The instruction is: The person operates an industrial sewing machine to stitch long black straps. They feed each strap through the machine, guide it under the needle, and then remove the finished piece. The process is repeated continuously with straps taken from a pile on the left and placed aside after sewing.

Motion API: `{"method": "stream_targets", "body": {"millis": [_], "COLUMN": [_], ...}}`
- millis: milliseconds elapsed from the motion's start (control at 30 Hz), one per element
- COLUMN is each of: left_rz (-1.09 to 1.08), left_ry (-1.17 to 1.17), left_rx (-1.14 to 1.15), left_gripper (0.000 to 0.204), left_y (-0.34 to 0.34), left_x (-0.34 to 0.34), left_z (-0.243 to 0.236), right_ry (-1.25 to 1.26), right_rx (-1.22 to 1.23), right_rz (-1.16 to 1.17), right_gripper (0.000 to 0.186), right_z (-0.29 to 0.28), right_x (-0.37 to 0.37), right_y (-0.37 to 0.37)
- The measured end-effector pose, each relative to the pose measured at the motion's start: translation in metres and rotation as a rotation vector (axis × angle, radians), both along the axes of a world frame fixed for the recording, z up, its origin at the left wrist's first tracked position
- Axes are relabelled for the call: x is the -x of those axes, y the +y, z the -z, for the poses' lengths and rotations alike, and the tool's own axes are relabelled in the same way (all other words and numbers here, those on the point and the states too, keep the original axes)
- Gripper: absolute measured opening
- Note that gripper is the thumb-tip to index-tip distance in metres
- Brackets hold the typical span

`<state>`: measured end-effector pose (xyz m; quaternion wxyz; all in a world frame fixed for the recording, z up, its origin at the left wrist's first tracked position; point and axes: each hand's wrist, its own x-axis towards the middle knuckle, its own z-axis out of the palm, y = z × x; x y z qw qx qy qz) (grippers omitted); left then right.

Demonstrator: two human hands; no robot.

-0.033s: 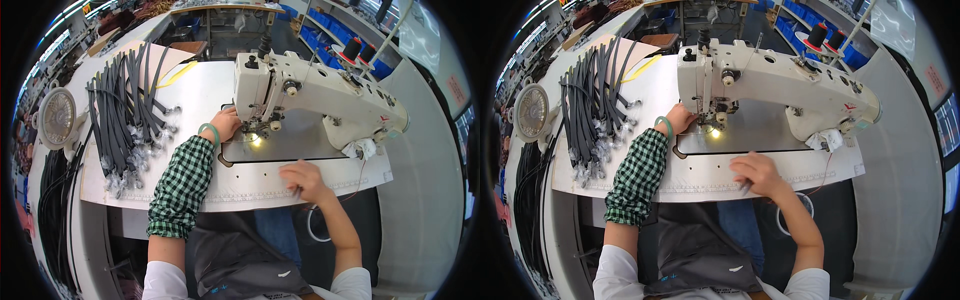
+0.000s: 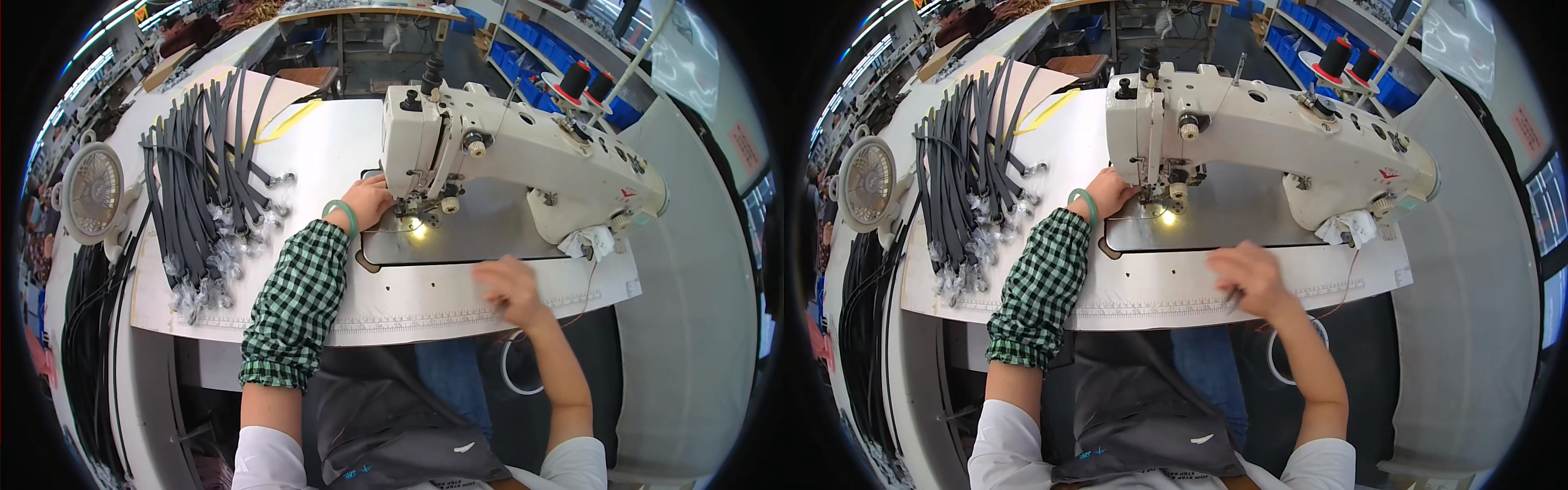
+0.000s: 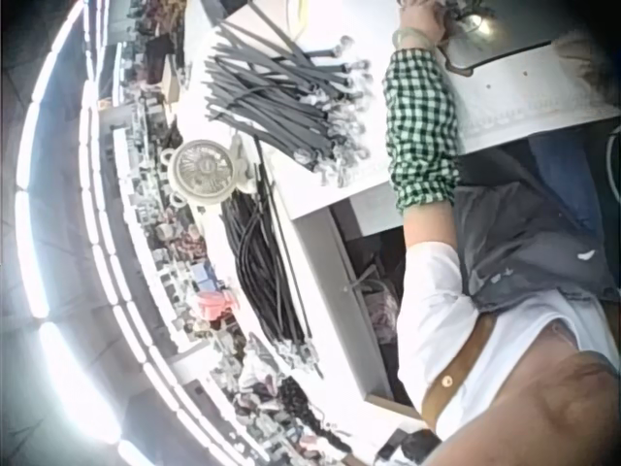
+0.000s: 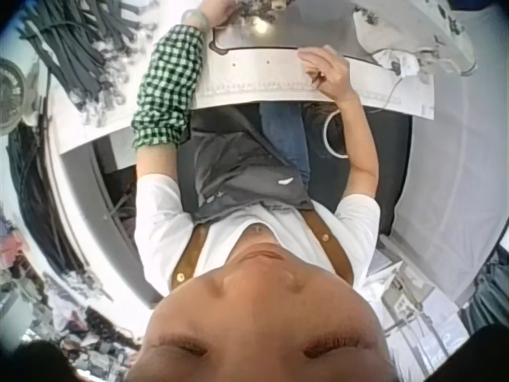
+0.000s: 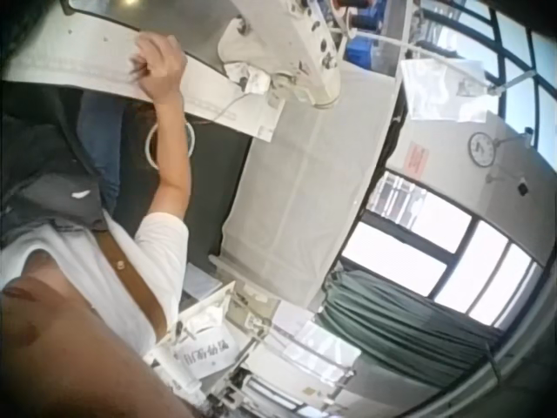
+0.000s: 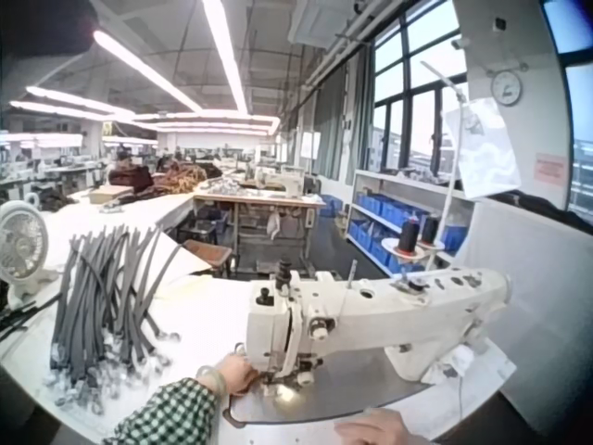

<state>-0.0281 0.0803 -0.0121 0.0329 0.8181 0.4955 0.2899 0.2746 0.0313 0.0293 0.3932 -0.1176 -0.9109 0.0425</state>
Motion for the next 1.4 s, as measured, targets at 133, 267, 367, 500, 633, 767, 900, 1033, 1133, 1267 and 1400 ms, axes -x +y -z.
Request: {"method": "stream_targets", "body": {"millis": [133,267,367,500,633,767,900,1033,1133,1267,1400], "left_rz": [-0.015,-0.080,0.013,-0.050,-0.104,-0.218,-0.368,-0.470,-0.383,-0.242,-0.226], "left_ry": [0.029,0.017,-0.029,0.001,0.009,0.272,0.193,0.049,-0.152,-0.184,-0.197], "left_rx": [0.089,0.101,0.074,0.119,0.067,-0.101,-0.014,-0.004,0.033,0.000,0.048], "left_gripper": [0.013,0.012,0.012,0.012,0.014,0.018,0.021,0.017,0.012,0.010,0.010], "left_y": [0.002,-0.005,0.012,0.002,-0.002,-0.021,-0.038,-0.054,-0.051,-0.040,-0.035], "left_x": [-0.003,0.003,-0.016,-0.003,0.000,0.008,-0.022,-0.019,-0.025,-0.020,-0.018], "left_z": [-0.003,-0.002,-0.002,-0.001,0.001,-0.017,-0.016,-0.016,-0.015,-0.005,-0.004], "right_ry": [0.652,0.726,0.222,0.177,0.434,0.482,0.296,0.397,0.417,0.663,0.669], "right_rx": [0.108,-0.173,-0.187,0.196,0.525,0.522,0.181,0.509,0.586,0.631,0.661], "right_rz": [0.458,1.166,1.702,1.496,1.383,1.381,1.420,1.352,1.355,1.125,1.067], "right_gripper": [0.025,0.040,0.048,0.048,0.048,0.048,0.048,0.047,0.044,0.039,0.037], "right_z": [-0.020,-0.087,-0.113,-0.081,-0.061,-0.045,-0.044,-0.043,-0.052,-0.046,-0.044], "right_x": [-0.079,-0.167,-0.332,-0.330,-0.322,-0.310,-0.370,-0.324,-0.321,-0.327,-0.330], "right_y": [0.055,0.160,0.228,0.230,0.212,0.212,0.222,0.215,0.203,0.202,0.204]}}
